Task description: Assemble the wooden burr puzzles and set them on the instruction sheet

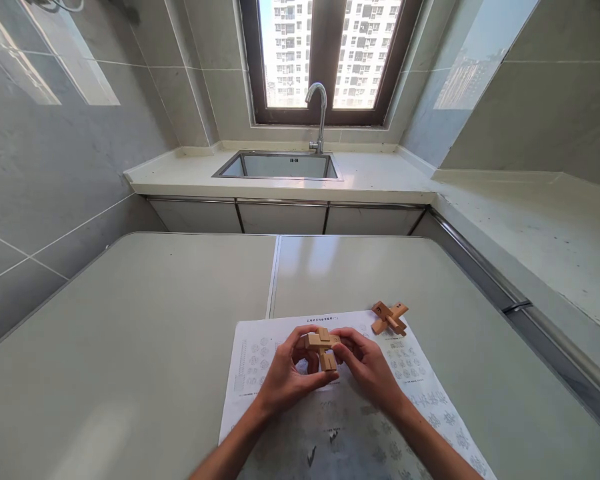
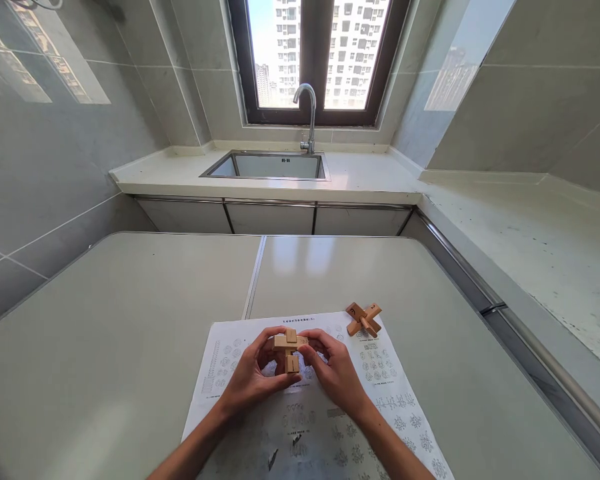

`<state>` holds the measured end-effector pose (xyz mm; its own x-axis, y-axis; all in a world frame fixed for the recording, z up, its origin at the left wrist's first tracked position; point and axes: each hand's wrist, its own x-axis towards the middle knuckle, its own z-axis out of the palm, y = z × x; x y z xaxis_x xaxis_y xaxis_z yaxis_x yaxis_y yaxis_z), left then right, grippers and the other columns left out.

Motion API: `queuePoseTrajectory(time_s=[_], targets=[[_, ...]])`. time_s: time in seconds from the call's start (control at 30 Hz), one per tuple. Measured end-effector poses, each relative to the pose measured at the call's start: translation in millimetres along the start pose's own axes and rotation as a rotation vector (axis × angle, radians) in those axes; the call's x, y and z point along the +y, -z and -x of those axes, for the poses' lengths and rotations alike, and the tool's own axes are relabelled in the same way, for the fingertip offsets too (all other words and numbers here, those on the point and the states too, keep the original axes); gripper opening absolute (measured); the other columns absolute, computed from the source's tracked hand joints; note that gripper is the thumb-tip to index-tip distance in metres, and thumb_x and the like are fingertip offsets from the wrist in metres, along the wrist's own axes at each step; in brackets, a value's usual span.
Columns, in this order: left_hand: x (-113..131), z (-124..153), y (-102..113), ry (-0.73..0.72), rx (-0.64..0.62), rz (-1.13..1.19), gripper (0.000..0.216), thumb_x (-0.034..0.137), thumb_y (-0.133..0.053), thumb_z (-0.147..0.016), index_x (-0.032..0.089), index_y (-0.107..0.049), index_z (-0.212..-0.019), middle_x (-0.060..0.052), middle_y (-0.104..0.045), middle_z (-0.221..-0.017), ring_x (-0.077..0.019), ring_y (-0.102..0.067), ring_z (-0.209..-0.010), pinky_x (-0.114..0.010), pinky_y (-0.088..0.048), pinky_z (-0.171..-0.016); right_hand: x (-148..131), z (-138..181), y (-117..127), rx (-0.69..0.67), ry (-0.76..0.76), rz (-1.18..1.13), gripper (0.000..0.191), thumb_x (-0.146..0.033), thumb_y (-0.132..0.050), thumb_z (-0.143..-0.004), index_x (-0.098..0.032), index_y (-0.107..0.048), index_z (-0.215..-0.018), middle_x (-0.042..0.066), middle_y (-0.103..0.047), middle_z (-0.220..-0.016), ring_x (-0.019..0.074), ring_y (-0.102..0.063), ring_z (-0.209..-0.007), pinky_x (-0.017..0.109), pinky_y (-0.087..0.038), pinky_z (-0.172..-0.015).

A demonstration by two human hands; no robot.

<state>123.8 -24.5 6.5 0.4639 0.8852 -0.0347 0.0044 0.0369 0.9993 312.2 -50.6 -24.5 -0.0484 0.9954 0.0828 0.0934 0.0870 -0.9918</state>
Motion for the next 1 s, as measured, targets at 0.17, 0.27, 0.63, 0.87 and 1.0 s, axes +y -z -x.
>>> queuePoseTrajectory(time_s=[0.17, 0.27, 0.63, 0.87, 1.0], targets=[[-0.4, -1.2, 1.5, 0.017, 0.014, 0.032, 0.061, 0.029, -0.090, -0.070, 0.020, -0.059, -0.121, 0.000, -0.069, -0.086, -0.0115, -0.057, -0.070, -0.027, -0.051, -0.072, 3.1, -1.0, 0.2, 0.002, -0.028, -0.029, 0.036, -0.051, -0.062, -0.097, -0.021, -0.064, -0.117, 0.006, -0.072, -0.094, 0.0202, -0.067, -0.082, 0.031, -0.057, -0.077], [-2.0, -3.9, 5.5, 0.036, 0.102, 0.086, 0.063, 0.032, -0.089, -0.071, 0.020, -0.055, -0.124, -0.005, -0.073, -0.098, -0.0128, -0.062, -0.073, -0.029, -0.054, -0.075, 3.0, -2.4, 0.0, 0.038, 0.004, -0.040, 0.041, -0.050, -0.060, -0.099, -0.023, -0.057, -0.128, 0.009, -0.071, -0.110, 0.0201, -0.067, -0.086, 0.034, -0.057, -0.082], [-0.9, -9.2, 13.8, 0.080, 0.320, 0.161, 0.067, 0.038, -0.087, -0.075, 0.020, -0.051, -0.128, -0.005, -0.076, -0.099, -0.0197, -0.072, -0.091, -0.033, -0.057, -0.086, 4.7, 2.6, -9.2, -0.079, 0.320, 0.468, 0.040, -0.023, -0.076, -0.084, -0.029, -0.063, -0.122, 0.009, -0.059, -0.124, 0.0280, -0.061, -0.112, 0.046, -0.056, -0.097], [-3.4, -8.6, 13.2, 0.064, 0.290, 0.106, 0.066, 0.037, -0.086, -0.075, 0.020, -0.053, -0.129, -0.006, -0.076, -0.099, -0.0174, -0.070, -0.081, -0.032, -0.057, -0.081, 12.8, 4.9, -10.8, -0.124, 0.331, 0.595, 0.059, -0.013, -0.078, -0.077, -0.034, -0.061, -0.129, 0.009, -0.054, -0.131, 0.0288, -0.060, -0.111, 0.048, -0.058, -0.094], [-5.7, -8.7, 13.0, 0.043, 0.270, 0.100, 0.066, 0.037, -0.087, -0.075, 0.020, -0.053, -0.129, -0.006, -0.075, -0.103, -0.0152, -0.068, -0.079, -0.030, -0.057, -0.079, 13.5, 4.4, -9.9, -0.123, 0.317, 0.604, 0.067, -0.017, -0.076, -0.081, -0.034, -0.052, -0.141, 0.011, -0.050, -0.143, 0.0307, -0.058, -0.120, 0.052, -0.056, -0.100]])
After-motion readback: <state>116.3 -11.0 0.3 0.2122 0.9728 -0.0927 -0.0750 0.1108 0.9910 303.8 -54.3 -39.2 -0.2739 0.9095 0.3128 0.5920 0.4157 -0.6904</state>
